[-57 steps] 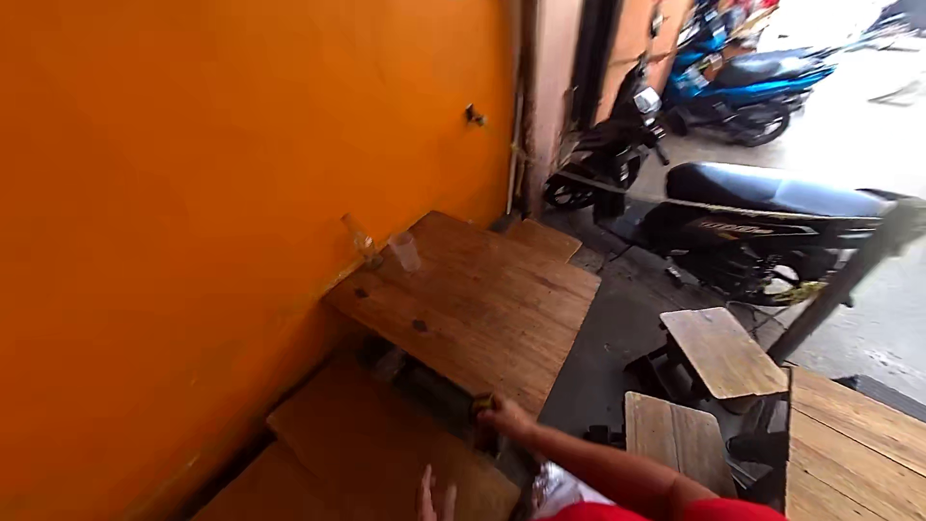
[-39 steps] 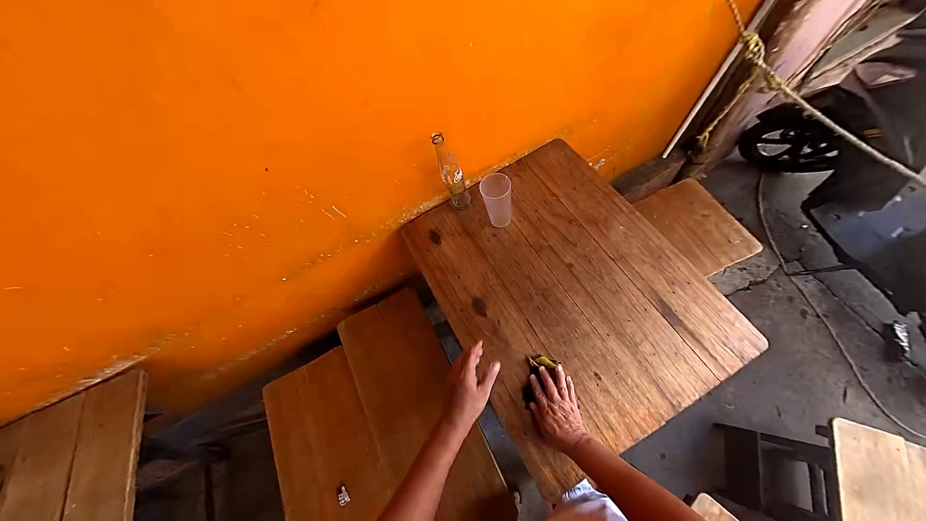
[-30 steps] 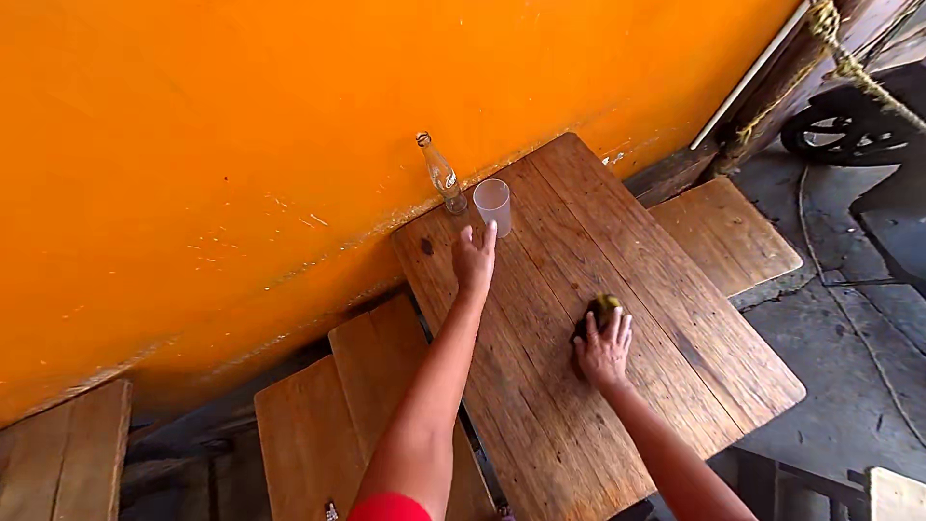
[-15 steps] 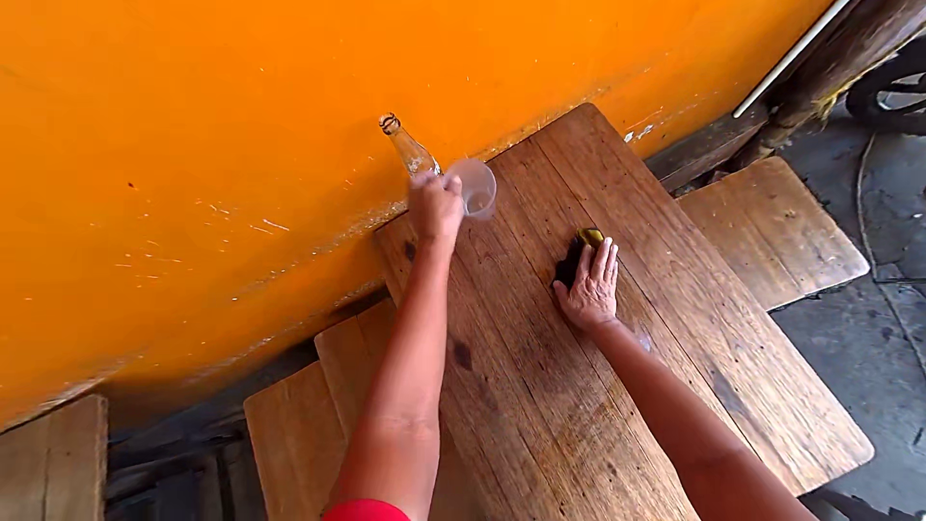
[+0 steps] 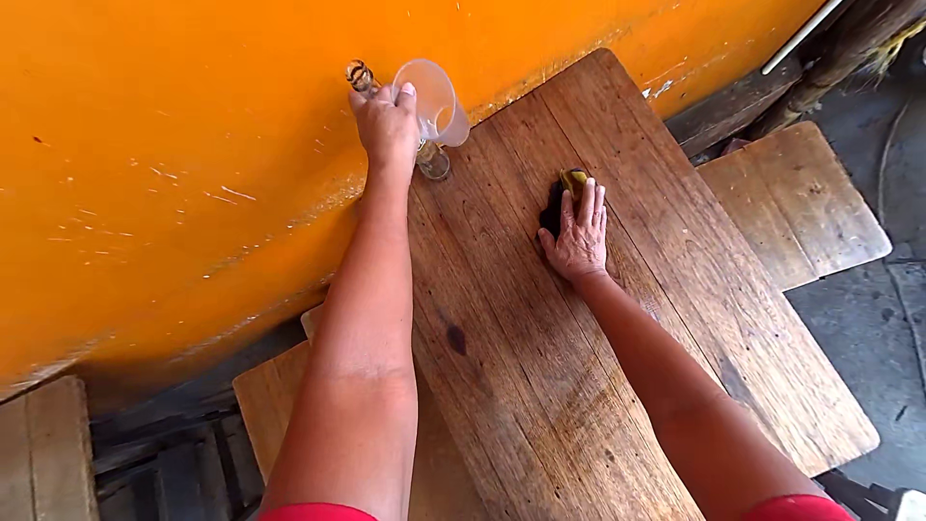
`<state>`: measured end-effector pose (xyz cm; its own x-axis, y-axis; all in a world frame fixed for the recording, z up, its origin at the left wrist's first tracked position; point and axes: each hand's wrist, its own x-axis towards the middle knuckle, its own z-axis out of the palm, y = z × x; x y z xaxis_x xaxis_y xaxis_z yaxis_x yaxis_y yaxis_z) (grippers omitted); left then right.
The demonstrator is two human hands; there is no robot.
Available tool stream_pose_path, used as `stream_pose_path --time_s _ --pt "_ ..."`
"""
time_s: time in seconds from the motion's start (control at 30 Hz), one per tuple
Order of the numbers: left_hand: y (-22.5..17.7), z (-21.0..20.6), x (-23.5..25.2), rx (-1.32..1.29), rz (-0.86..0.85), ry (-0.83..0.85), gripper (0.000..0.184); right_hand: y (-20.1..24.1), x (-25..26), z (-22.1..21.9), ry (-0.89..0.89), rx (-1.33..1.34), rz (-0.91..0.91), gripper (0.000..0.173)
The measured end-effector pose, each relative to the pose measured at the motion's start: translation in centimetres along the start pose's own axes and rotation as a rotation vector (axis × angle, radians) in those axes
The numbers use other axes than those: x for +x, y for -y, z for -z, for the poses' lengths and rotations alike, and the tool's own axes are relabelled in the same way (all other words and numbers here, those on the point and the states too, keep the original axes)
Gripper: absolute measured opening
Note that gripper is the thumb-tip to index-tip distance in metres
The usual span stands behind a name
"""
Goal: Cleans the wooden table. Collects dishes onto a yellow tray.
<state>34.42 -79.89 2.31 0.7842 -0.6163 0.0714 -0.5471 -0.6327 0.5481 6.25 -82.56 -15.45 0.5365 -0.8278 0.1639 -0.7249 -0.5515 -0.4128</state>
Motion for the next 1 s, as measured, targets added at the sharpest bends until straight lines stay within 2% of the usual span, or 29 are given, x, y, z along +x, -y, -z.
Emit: stream_pose_path --time_s 0.07,0.17,0.33,0.43,0.5,0.6,0.67,0.7,0.77,0.8,0.83,0.9,1.0 --pt "0.7 0.2 -1.9 0.005 -0.034 -0.018 0.047 0.1 0.1 0.0 -0.001 -0.018 -0.033 0.082" --pt "2.6 1.5 -6.6 -0.103 -0.112 -0.043 0.046 0.3 0.6 0.4 0.094 -0.046 -0.065 0.080" --pt "4.9 6.0 -20.4 -0.232 -0.215 -0.043 0.039 1.7 0.3 1.9 0.250 -0.034 -0.081 0.065" --pt "8.6 9.3 -29.3 -0.313 -0.245 -0.019 0.036 1.2 -4.6 2.5 0.265 -0.041 0.129 0.058" --pt "12.5 11.5 -35.1 -0.366 -0.257 0.008 0.033 -1.1 -9.8 4.1 0.251 -0.048 0.166 0.056" --pt "18.6 15.5 -44.0 -0.293 -0.259 -0.004 0.035 -5.3 -18.9 9.0 0.226 -0.100 -0.055 0.055" --pt "22.4 17.9 -50.0 -0.214 -0.250 -0.042 0.038 -7.6 -25.4 11.7 0.141 -0.147 -0.242 0.046" --pt "24.1 19.0 -53.1 -0.182 -0.221 -0.058 0.038 -8.0 -28.4 12.6 0.100 -0.169 -0.373 0.050" --pt "27.5 20.9 -59.4 -0.134 -0.138 -0.092 0.040 -7.0 -33.0 12.7 0.011 -0.183 -0.608 0.059" --pt "29.2 21.7 -62.5 -0.119 -0.084 -0.103 0.041 -5.2 -34.7 12.2 -0.007 -0.173 -0.629 0.061" --pt "30.7 22.5 -65.5 -0.096 -0.021 -0.107 0.042 -2.6 -36.0 11.5 0.010 -0.158 -0.582 0.061" --pt "33.0 24.2 -71.1 -0.052 0.110 -0.087 0.043 3.6 -37.8 9.5 0.128 -0.115 -0.358 0.059" --pt "35.6 27.1 -78.4 -0.062 0.233 -0.088 0.028 10.1 -40.0 4.8 0.280 -0.110 0.038 0.060"
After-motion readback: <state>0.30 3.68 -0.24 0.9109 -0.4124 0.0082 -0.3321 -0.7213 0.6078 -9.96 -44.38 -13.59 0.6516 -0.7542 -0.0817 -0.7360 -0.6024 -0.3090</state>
